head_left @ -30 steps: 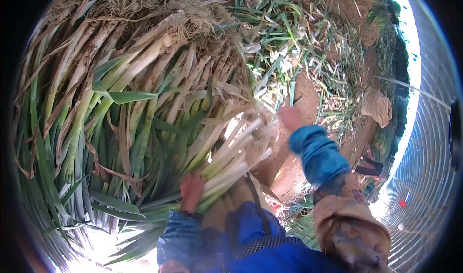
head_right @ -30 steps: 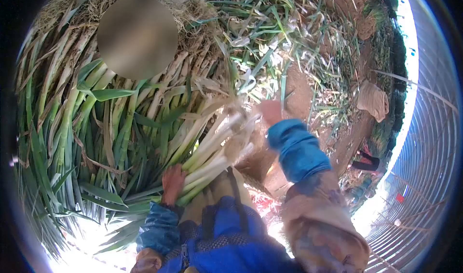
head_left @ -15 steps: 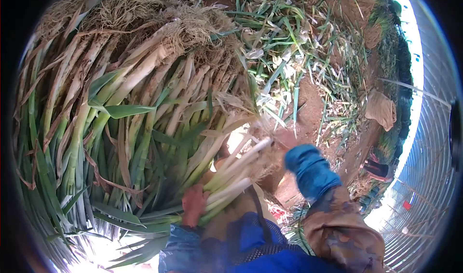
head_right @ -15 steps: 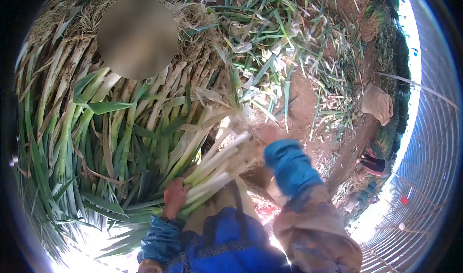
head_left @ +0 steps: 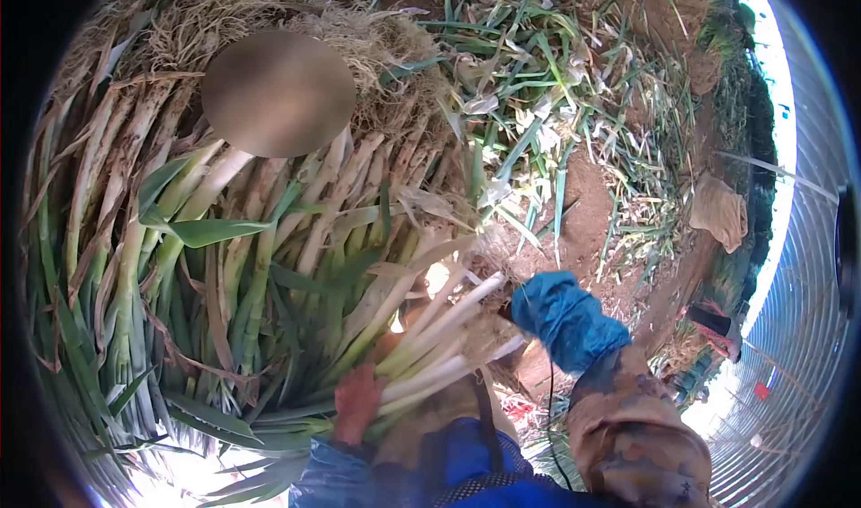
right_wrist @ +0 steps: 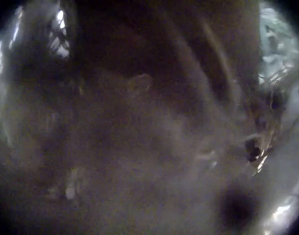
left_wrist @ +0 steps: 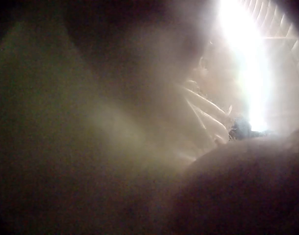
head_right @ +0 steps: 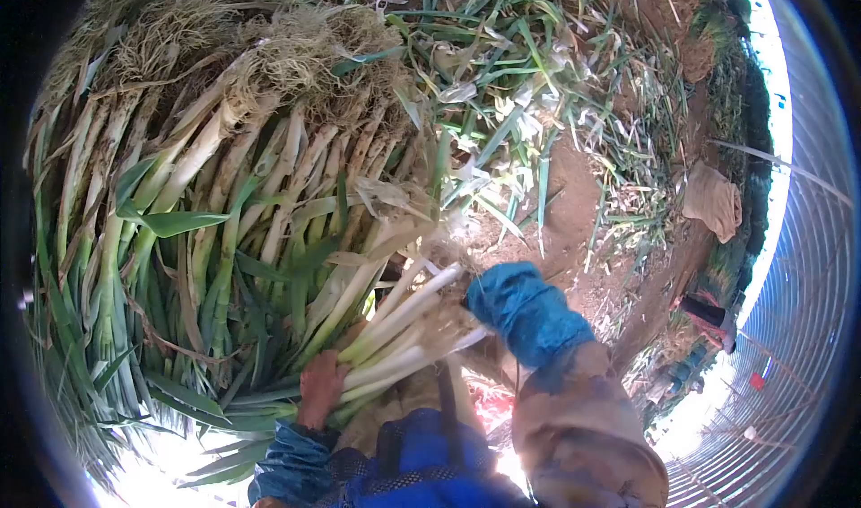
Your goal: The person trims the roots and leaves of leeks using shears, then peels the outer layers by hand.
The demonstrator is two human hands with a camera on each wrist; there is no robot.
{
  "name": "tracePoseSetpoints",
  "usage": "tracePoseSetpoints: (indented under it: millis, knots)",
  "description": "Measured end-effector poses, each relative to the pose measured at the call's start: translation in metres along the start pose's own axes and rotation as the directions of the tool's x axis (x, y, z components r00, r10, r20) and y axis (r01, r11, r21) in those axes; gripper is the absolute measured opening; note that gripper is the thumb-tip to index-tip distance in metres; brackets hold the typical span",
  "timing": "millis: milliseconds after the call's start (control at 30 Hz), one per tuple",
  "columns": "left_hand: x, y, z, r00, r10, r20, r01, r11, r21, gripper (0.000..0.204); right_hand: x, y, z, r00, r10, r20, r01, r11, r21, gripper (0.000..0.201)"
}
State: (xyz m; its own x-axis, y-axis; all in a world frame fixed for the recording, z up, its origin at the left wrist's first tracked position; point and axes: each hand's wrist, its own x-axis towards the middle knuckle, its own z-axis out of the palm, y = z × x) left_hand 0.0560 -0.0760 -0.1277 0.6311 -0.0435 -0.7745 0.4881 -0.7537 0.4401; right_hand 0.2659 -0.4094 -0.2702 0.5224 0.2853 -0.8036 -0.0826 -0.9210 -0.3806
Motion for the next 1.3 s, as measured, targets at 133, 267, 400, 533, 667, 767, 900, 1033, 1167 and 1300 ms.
tracePoseSetpoints:
  millis: [133,267,400,533,667,767,900,1033,1167,1300]
  knots:
    - [0.003,0.002,0.004,0.999,0.048,0.005,-0.048,0.999,-0.005,0.030,0.021,0.023,-0.052,0.978,0.082,-0.192,-0.092,0.995,-0.048,0.028]
    - [0.002,0.001,0.003,0.999,0.036,-0.027,-0.035,0.999,0.041,0.030,-0.006,0.003,-0.207,0.887,0.082,-0.455,-0.271,0.889,-0.368,0.030]
    - [0.002,-0.001,0.010,0.999,0.050,0.005,-0.050,0.998,0.036,0.032,-0.046,0.010,-0.306,0.855,0.085,-0.511,-0.274,0.912,-0.306,0.051]
    - [0.004,0.001,0.006,0.999,0.035,0.016,-0.035,0.999,0.025,0.034,-0.051,-0.072,-0.185,0.971,0.174,-0.166,-0.230,0.878,-0.421,0.085]
    - [0.003,0.001,0.006,0.997,0.073,0.019,-0.074,0.996,0.041,0.036,-0.049,-0.138,-0.069,0.971,0.027,0.238,0.027,0.976,-0.218,0.057]
    - [0.006,0.002,0.005,0.999,0.050,0.019,-0.050,0.998,0.029,0.040,-0.021,-0.118,-0.042,0.966,-0.145,0.212,0.236,0.827,-0.510,0.032]
    - [0.004,-0.001,0.009,0.999,0.041,0.012,-0.041,0.999,0.003,0.044,0.021,0.010,-0.086,0.957,-0.284,-0.065,0.149,0.670,-0.728,0.014]
    - [-0.001,-0.001,0.012,0.999,-0.027,0.044,0.024,0.998,0.058,0.042,-0.006,-0.007,-0.211,0.886,-0.041,-0.463,-0.370,0.539,-0.757,0.019]
    - [0.006,0.002,0.004,0.997,-0.018,0.071,0.015,0.999,0.047,0.041,-0.024,-0.169,-0.170,0.995,0.066,-0.078,-0.080,0.977,-0.197,0.081]
    - [0.001,-0.005,0.011,0.987,0.101,-0.128,-0.091,0.992,0.086,0.038,-0.003,-0.209,-0.085,0.929,-0.370,-0.014,0.295,0.764,-0.574,0.062]
